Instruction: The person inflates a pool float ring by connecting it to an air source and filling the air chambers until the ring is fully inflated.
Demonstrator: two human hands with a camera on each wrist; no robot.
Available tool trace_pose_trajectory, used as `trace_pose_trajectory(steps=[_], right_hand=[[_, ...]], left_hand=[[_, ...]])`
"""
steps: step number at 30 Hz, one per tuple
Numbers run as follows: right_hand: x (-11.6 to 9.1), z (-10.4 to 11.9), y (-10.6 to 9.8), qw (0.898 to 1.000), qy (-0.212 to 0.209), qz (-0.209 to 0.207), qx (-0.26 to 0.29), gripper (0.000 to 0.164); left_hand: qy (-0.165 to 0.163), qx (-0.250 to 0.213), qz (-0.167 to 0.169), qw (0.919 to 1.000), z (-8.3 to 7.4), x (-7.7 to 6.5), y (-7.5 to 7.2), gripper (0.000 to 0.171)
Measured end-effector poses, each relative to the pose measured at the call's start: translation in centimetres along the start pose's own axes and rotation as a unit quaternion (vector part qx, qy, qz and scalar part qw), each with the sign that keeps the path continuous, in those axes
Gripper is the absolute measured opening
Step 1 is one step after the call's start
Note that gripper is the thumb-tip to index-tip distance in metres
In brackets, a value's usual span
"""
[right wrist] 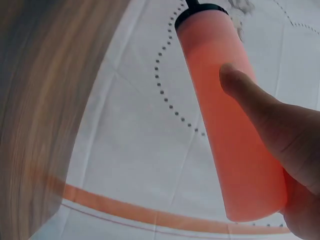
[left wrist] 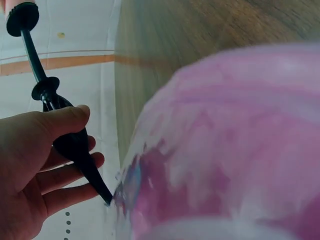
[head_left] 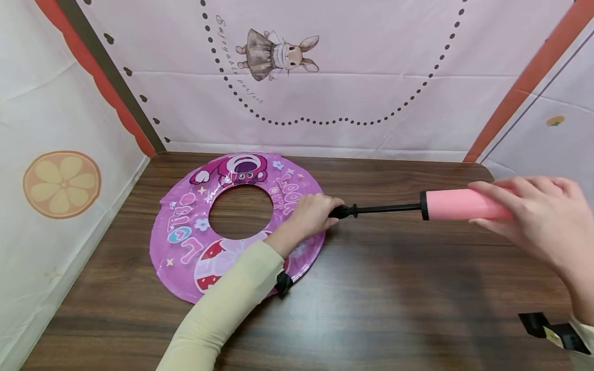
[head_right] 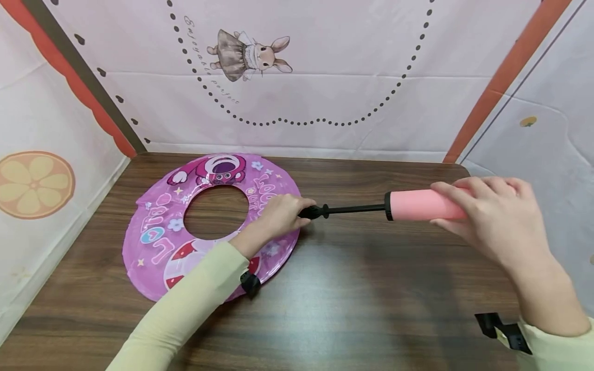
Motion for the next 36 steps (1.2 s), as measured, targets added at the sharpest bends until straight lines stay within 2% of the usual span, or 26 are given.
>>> trace_pose_trajectory(steps=[8,10,14,18,21,26,31,36], right_hand=[[2.5,4.1,3.4,0.998,-0.035,0.01,0.044,0.071],[3.0,4.9,4.3,0.998,-0.038,0.012,0.05,0.068],[3.5,6.2,5.5,0.998,-0.049,0.007,0.045,0.048],[3.5,6.6,6.0,0.998,-0.056,0.0,0.038,0.048],[3.4,6.2,5.3,0.998,-0.057,-0.011,0.037,0.047],[2.6,4.3,3.6,0.998,-0.043,-0.005,0.04,0.07],[0.9,1.5,1.5,1.0,-0.018,0.003,0.025,0.076],[-0.4,-1.2,-0.4,1.0,0.019,0.009,0.019,0.086]], left_hand=[[0.035,0.027,-0.01,0.999,-1.7,-0.6,-0.3,0.03],[0.035,0.03,-0.01,0.9989,-1.9,-0.6,-0.1,0.028],[0.032,0.027,-0.011,0.9991,-2.0,-0.6,0.2,0.027],[0.031,0.025,-0.02,0.999,-2.0,-0.5,0.1,0.03],[0.026,0.027,-0.021,0.9991,-1.9,-0.3,-0.2,0.031],[0.017,0.032,-0.008,0.9993,-1.6,-0.1,-0.3,0.032],[0.004,0.029,0.008,0.9995,-0.9,-0.2,0.0,0.036],[0.003,0.025,-0.009,0.9997,-0.7,-0.4,-0.1,0.035]])
Point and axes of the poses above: each hand's wrist, its own x-axis towards the middle knuckle, its own y-axis out of the palm, z = x × y, the point moved 10 cm from there along x, towards the middle knuckle, and after that the axes turned 10 degrees about -y, right-handed, at the moved point
